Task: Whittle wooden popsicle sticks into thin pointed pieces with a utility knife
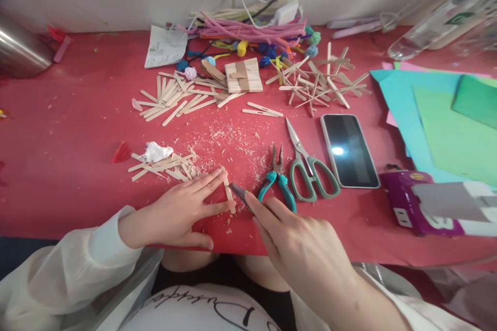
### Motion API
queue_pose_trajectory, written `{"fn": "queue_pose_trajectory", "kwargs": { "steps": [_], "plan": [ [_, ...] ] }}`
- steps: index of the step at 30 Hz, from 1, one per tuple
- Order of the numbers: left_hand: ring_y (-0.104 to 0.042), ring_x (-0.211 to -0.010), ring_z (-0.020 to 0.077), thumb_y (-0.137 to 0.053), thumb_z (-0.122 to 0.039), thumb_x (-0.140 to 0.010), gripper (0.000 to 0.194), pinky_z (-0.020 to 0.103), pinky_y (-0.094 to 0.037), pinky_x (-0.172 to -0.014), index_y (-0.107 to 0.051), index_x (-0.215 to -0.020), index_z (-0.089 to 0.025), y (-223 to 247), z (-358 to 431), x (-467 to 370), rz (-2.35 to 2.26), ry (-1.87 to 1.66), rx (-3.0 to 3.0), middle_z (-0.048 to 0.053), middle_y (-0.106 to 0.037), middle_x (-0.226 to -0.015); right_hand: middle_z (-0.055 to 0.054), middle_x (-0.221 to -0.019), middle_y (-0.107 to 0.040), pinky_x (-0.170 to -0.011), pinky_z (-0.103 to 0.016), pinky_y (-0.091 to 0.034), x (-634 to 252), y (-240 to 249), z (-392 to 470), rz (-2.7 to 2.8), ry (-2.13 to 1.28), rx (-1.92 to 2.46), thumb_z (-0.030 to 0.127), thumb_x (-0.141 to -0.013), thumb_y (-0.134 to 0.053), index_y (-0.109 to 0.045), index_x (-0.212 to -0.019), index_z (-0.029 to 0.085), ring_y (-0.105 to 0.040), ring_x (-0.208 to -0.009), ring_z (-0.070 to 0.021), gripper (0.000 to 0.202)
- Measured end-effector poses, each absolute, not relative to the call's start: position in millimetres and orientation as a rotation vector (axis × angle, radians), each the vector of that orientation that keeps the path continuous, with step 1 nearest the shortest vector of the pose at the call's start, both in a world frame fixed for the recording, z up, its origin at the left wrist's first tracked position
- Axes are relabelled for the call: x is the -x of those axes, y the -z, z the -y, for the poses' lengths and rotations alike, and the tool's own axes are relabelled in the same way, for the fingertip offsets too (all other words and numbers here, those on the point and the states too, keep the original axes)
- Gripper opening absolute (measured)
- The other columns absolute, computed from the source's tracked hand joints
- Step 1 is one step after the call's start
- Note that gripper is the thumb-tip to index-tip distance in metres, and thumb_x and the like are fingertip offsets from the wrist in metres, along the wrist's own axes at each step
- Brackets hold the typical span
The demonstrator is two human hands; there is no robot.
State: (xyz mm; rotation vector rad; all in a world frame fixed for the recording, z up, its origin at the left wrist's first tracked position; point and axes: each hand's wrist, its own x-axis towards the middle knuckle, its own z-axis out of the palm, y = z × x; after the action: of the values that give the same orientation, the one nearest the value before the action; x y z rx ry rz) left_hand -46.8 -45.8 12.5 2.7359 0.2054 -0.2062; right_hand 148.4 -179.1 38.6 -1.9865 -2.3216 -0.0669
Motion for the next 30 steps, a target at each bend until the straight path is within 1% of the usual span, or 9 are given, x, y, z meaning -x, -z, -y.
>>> {"fn": "queue_pose_trajectory", "kwargs": {
  "steps": [3, 5, 7, 9, 11, 14, 20, 25, 30],
  "plan": [
    [-0.012, -0.136, 0.0326, -0.057, -0.061, -0.072, 0.074, 0.048, -0.026, -0.104, -0.036, -0.134, -0.028, -11.5, 46.4, 47.6, -0.205, 0.201, -2.734, 0.014, -0.012, -0.149, -0.005, -0.082, -0.07, -0.025, -0.022, -0.034, -147.0, -42.0, 177.4, 2.431, 0.158, 1.967, 0.01, -0.08, -0.036, -0.064, -0.11, 0.015, -0.05, -0.031, -0.0084, 0.041],
    [-0.011, -0.137, 0.032, -0.056, -0.062, -0.072, 0.074, 0.047, -0.027, -0.104, -0.036, -0.134, -0.028, -10.9, 46.8, 48.0, -0.21, 0.197, -2.734, 0.013, -0.012, -0.149, -0.006, -0.084, -0.071, -0.026, -0.023, -0.036, -145.4, -46.2, 176.3, 2.529, 0.192, 1.946, 0.004, -0.072, -0.038, -0.066, -0.106, 0.014, -0.05, -0.031, -0.0091, 0.045],
    [-0.01, -0.137, 0.0315, -0.056, -0.062, -0.072, 0.074, 0.047, -0.027, -0.103, -0.036, -0.134, -0.028, -10.5, 46.9, 48.1, -0.216, 0.194, -2.733, 0.013, -0.011, -0.15, -0.008, -0.087, -0.071, -0.027, -0.023, -0.038, -143.4, -50.4, 175.2, 2.592, 0.221, 1.924, 0.002, -0.066, -0.04, -0.068, -0.101, 0.013, -0.051, -0.031, -0.01, 0.047],
    [-0.009, -0.137, 0.0315, -0.056, -0.061, -0.072, 0.073, 0.047, -0.028, -0.103, -0.036, -0.134, -0.029, -10.4, 46.8, 48.0, -0.219, 0.193, -2.729, 0.013, -0.011, -0.15, -0.01, -0.09, -0.071, -0.026, -0.024, -0.039, -141.9, -53.1, 174.3, 2.603, 0.239, 1.912, 0.001, -0.063, -0.04, -0.069, -0.099, 0.013, -0.049, -0.029, -0.0096, 0.048],
    [-0.01, -0.137, 0.032, -0.056, -0.061, -0.073, 0.073, 0.047, -0.028, -0.103, -0.036, -0.134, -0.028, -10.3, 46.6, 47.9, -0.217, 0.197, -2.721, 0.014, -0.012, -0.149, -0.01, -0.089, -0.071, -0.025, -0.023, -0.037, -141.3, -54.0, 173.8, 2.565, 0.254, 1.914, 0.001, -0.063, -0.04, -0.069, -0.099, 0.012, -0.046, -0.026, -0.0089, 0.048],
    [-0.011, -0.136, 0.0331, -0.055, -0.062, -0.072, 0.072, 0.048, -0.028, -0.102, -0.037, -0.134, -0.028, -9.7, 46.5, 48.3, -0.224, 0.193, -2.708, 0.015, -0.011, -0.149, -0.01, -0.084, -0.071, -0.025, -0.023, -0.036, -142.6, -53.5, 173.5, 2.526, 0.245, 1.913, 0.002, -0.066, -0.039, -0.068, -0.101, 0.011, -0.046, -0.026, -0.0089, 0.047],
    [-0.011, -0.136, 0.0332, -0.056, -0.061, -0.072, 0.072, 0.048, -0.028, -0.103, -0.038, -0.133, -0.029, -9.4, 46.8, 48.6, -0.237, 0.199, -2.708, 0.013, -0.009, -0.15, -0.008, -0.083, -0.07, -0.026, -0.021, -0.036, -146.9, -54.4, 174.0, 2.512, 0.184, 1.936, 0.006, -0.072, -0.038, -0.066, -0.105, 0.012, -0.049, -0.029, -0.0079, 0.044],
    [-0.013, -0.136, 0.0339, -0.057, -0.061, -0.071, 0.072, 0.048, -0.027, -0.103, -0.04, -0.132, -0.027, -9.3, 47.1, 47.6, -0.231, 0.185, -2.706, 0.015, -0.011, -0.149, -0.009, -0.087, -0.071, -0.027, -0.021, -0.037, -147.5, -54.7, 175.3, 2.568, 0.206, 1.923, 0.0, -0.066, -0.038, -0.064, -0.109, 0.012, -0.048, -0.029, -0.0074, 0.051],
    [-0.011, -0.136, 0.0332, -0.056, -0.061, -0.072, 0.072, 0.048, -0.027, -0.103, -0.038, -0.133, -0.027, -8.7, 47.1, 47.7, -0.217, 0.179, -2.713, 0.016, -0.012, -0.149, -0.008, -0.087, -0.071, -0.027, -0.022, -0.038, -145.9, -53.6, 175.3, 2.589, 0.184, 1.912, 0.001, -0.062, -0.041, -0.067, -0.103, 0.013, -0.049, -0.029, -0.0083, 0.05]
  ]
}}
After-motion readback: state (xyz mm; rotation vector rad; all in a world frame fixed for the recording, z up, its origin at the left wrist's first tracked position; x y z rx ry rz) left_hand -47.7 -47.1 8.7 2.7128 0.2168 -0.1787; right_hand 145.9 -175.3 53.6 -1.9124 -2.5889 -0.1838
